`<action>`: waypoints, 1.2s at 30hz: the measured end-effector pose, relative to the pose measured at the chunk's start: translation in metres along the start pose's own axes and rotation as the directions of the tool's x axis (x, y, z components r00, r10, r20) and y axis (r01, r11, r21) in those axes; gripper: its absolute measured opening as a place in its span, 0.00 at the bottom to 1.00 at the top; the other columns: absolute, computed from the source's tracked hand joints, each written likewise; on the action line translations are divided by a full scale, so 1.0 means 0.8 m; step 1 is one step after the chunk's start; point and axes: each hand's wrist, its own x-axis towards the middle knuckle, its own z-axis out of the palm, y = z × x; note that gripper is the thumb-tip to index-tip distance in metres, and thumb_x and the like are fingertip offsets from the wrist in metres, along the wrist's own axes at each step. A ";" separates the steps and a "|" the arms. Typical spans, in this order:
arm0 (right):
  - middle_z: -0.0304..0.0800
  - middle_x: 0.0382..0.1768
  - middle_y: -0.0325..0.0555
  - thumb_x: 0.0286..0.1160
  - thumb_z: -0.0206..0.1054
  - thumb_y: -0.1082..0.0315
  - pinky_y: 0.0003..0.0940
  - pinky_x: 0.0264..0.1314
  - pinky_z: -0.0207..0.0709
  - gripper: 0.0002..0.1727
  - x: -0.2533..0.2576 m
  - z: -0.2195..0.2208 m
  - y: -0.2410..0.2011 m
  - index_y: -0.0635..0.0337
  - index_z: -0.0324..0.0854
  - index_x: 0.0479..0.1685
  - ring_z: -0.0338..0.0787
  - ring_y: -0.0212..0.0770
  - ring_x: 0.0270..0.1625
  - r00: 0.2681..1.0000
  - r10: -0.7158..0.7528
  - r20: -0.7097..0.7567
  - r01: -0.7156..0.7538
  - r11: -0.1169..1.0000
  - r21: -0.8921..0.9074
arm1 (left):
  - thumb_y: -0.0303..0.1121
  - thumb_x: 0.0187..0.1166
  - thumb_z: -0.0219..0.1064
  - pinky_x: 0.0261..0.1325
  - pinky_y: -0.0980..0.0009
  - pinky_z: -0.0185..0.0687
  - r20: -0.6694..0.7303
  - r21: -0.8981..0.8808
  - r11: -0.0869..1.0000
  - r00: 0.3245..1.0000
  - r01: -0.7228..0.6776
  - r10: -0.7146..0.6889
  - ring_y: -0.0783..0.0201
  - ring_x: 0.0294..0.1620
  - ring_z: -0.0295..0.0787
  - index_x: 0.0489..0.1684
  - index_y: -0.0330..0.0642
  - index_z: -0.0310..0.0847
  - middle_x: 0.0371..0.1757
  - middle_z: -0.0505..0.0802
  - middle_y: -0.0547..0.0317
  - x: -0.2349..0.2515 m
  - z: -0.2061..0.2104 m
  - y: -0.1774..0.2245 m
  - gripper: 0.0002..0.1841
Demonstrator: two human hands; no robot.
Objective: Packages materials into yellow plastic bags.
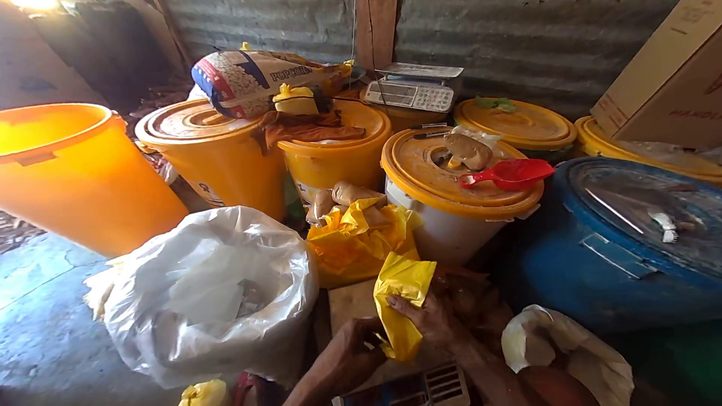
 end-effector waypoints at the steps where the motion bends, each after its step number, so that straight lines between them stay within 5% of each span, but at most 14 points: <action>1: 0.95 0.45 0.40 0.68 0.79 0.65 0.21 0.61 0.86 0.21 0.001 -0.001 0.005 0.68 0.83 0.56 0.92 0.22 0.50 0.995 -0.091 -0.034 0.087 0.989 -0.120 | 0.28 0.71 0.73 0.51 0.64 0.93 -0.069 0.022 0.999 0.997 0.029 -0.028 0.64 0.49 0.94 0.58 0.40 0.85 0.53 0.94 0.58 0.001 0.000 0.001 0.17; 3: 0.94 0.46 0.46 0.59 0.84 0.55 0.27 0.61 0.86 0.31 -0.002 0.000 0.008 0.68 0.84 0.56 0.92 0.29 0.51 0.981 -0.172 -0.094 0.133 0.937 -0.324 | 0.30 0.67 0.73 0.51 0.61 0.92 -0.244 0.007 0.999 0.969 0.033 -0.031 0.60 0.53 0.92 0.64 0.40 0.80 0.60 0.90 0.55 0.001 -0.005 0.007 0.23; 5: 0.92 0.49 0.55 0.55 0.85 0.47 0.45 0.63 0.84 0.37 -0.007 0.005 0.009 0.70 0.85 0.57 0.91 0.45 0.54 0.969 -0.231 -0.093 0.160 0.865 -0.476 | 0.35 0.65 0.75 0.49 0.64 0.92 -0.405 -0.056 0.998 0.914 -0.028 0.003 0.60 0.53 0.92 0.64 0.39 0.78 0.60 0.89 0.54 0.002 -0.008 0.015 0.26; 8: 0.94 0.46 0.58 0.53 0.84 0.53 0.61 0.56 0.82 0.27 -0.014 0.019 0.014 0.67 0.90 0.46 0.92 0.58 0.52 0.916 -0.398 0.048 0.333 0.689 -0.644 | 0.55 0.61 0.81 0.44 0.67 0.91 -0.442 -0.072 0.997 0.897 -0.022 -0.012 0.63 0.52 0.91 0.69 0.41 0.75 0.58 0.89 0.56 0.003 -0.002 0.023 0.39; 9: 0.94 0.44 0.54 0.53 0.83 0.55 0.61 0.53 0.82 0.22 -0.015 0.022 0.017 0.64 0.91 0.40 0.92 0.57 0.51 0.897 -0.428 0.112 0.388 0.641 -0.663 | 0.58 0.61 0.80 0.44 0.67 0.91 -0.410 -0.051 0.999 0.912 -0.005 -0.016 0.64 0.51 0.91 0.70 0.41 0.75 0.58 0.89 0.57 0.004 0.002 0.021 0.41; 11: 0.95 0.43 0.48 0.56 0.81 0.51 0.59 0.55 0.81 0.20 -0.014 0.023 0.019 0.59 0.93 0.37 0.92 0.53 0.53 0.904 -0.376 0.203 0.412 0.640 -0.648 | 0.52 0.67 0.79 0.44 0.68 0.93 -0.397 -0.043 0.999 0.918 -0.029 0.010 0.66 0.46 0.94 0.61 0.43 0.83 0.51 0.93 0.61 0.007 0.010 0.014 0.29; 14: 0.91 0.34 0.40 0.58 0.84 0.45 0.42 0.51 0.80 0.23 -0.002 0.007 0.012 0.57 0.90 0.28 0.87 0.38 0.45 0.955 -0.211 0.208 0.283 0.855 -0.434 | 0.32 0.80 0.71 0.42 0.67 0.93 -0.532 -0.211 0.972 0.847 -0.108 -0.022 0.65 0.35 0.95 0.41 0.38 0.89 0.35 0.96 0.58 0.010 0.007 0.019 0.06; 17: 0.84 0.23 0.27 0.69 0.79 0.56 0.16 0.31 0.75 0.16 0.016 -0.019 0.004 0.54 0.83 0.21 0.80 0.18 0.27 0.954 -0.278 0.110 0.287 0.955 -0.070 | 0.31 0.90 0.59 0.40 0.66 0.92 -0.565 -0.417 0.901 0.810 -0.117 -0.156 0.60 0.37 0.95 0.44 0.34 0.88 0.37 0.95 0.52 0.007 -0.019 0.038 0.12; 21: 0.77 0.18 0.26 0.81 0.68 0.63 0.19 0.31 0.74 0.17 0.029 -0.043 -0.009 0.49 0.78 0.19 0.76 0.21 0.24 0.973 -0.169 -0.157 0.184 0.980 0.083 | 0.31 0.92 0.56 0.41 0.68 0.92 -0.588 -0.466 0.870 0.791 -0.159 -0.170 0.62 0.38 0.94 0.50 0.34 0.86 0.40 0.95 0.53 0.001 -0.041 0.047 0.13; 24: 0.81 0.26 0.33 0.87 0.63 0.60 0.25 0.36 0.79 0.14 0.035 -0.059 -0.010 0.53 0.80 0.29 0.81 0.27 0.29 0.969 -0.066 -0.237 0.088 0.993 0.080 | 0.26 0.84 0.65 0.37 0.72 0.90 -0.665 -0.363 0.909 0.741 -0.204 -0.099 0.65 0.32 0.92 0.42 0.35 0.89 0.33 0.94 0.56 0.001 -0.044 0.043 0.06; 28: 0.84 0.43 0.41 0.81 0.67 0.60 0.20 0.42 0.82 0.16 0.031 -0.058 -0.004 0.64 0.79 0.54 0.85 0.27 0.43 0.846 -0.396 -0.358 0.321 0.913 -0.252 | 0.32 0.85 0.66 0.32 0.72 0.89 -0.732 -0.284 0.943 0.675 -0.175 -0.095 0.67 0.25 0.89 0.31 0.37 0.87 0.25 0.92 0.58 0.004 -0.039 0.046 0.12; 32: 0.87 0.43 0.44 0.77 0.71 0.61 0.25 0.47 0.84 0.13 0.008 -0.034 -0.013 0.64 0.82 0.46 0.87 0.31 0.45 0.693 -0.666 -0.276 0.545 0.735 -0.404 | 0.32 0.88 0.61 0.35 0.72 0.89 -0.689 -0.186 0.973 0.725 -0.140 -0.027 0.69 0.28 0.90 0.35 0.39 0.88 0.27 0.92 0.62 0.010 -0.031 0.031 0.12; 34: 0.91 0.42 0.41 0.77 0.72 0.56 0.24 0.47 0.85 0.14 -0.003 -0.017 -0.010 0.60 0.87 0.45 0.89 0.30 0.45 0.778 -0.618 -0.111 0.548 0.756 -0.358 | 0.29 0.83 0.66 0.39 0.71 0.90 -0.626 -0.207 0.960 0.779 -0.190 0.019 0.67 0.31 0.91 0.40 0.36 0.89 0.30 0.94 0.60 0.013 -0.021 0.023 0.07; 36: 0.90 0.50 0.42 0.71 0.74 0.43 0.25 0.48 0.83 0.31 -0.010 -0.006 -0.005 0.61 0.86 0.62 0.87 0.31 0.49 0.930 -0.362 0.062 0.362 0.879 -0.310 | 0.27 0.76 0.73 0.42 0.69 0.91 -0.550 -0.298 0.931 0.835 -0.210 0.012 0.66 0.32 0.92 0.39 0.35 0.89 0.32 0.94 0.56 0.016 -0.008 0.022 0.04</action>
